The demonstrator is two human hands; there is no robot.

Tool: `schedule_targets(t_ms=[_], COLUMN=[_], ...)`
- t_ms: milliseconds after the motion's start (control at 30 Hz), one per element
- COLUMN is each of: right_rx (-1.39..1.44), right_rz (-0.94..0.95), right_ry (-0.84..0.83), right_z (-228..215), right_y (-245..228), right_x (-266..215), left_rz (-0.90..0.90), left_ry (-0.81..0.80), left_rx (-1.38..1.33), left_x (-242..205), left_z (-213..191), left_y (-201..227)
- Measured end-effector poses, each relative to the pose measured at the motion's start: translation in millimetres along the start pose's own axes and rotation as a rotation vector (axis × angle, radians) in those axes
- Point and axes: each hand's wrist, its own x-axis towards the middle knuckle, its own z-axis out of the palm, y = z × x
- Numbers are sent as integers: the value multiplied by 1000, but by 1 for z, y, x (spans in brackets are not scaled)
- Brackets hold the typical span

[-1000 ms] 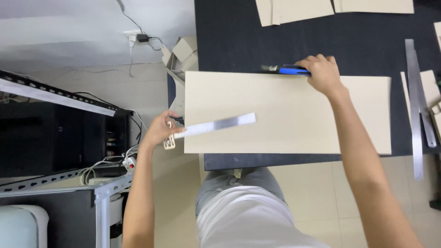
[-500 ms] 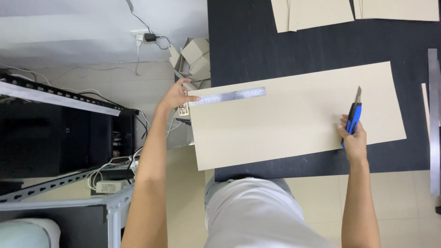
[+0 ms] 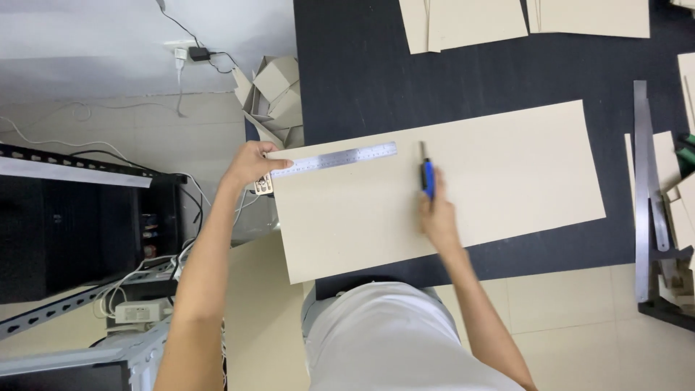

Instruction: Measuring and cutting cardboard sheets with a utility knife and a metal ruler on a workbench

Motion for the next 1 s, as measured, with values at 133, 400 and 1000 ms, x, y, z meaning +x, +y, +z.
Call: schedule_targets(t_ms=[133, 400, 1000], right_rx=[-127, -404, 377], right_rz=[2, -133, 83], right_ry=[-86, -131, 79], right_z=[12, -4, -21], right_y=[4, -8, 128], right_x=[3, 19, -28], left_rz=[-24, -54, -60], left_ry=[-2, 16, -145], left_rx=[41, 55, -109], left_x=[7, 7, -123], left_z=[1, 5, 22], left_y=[-3, -5, 39])
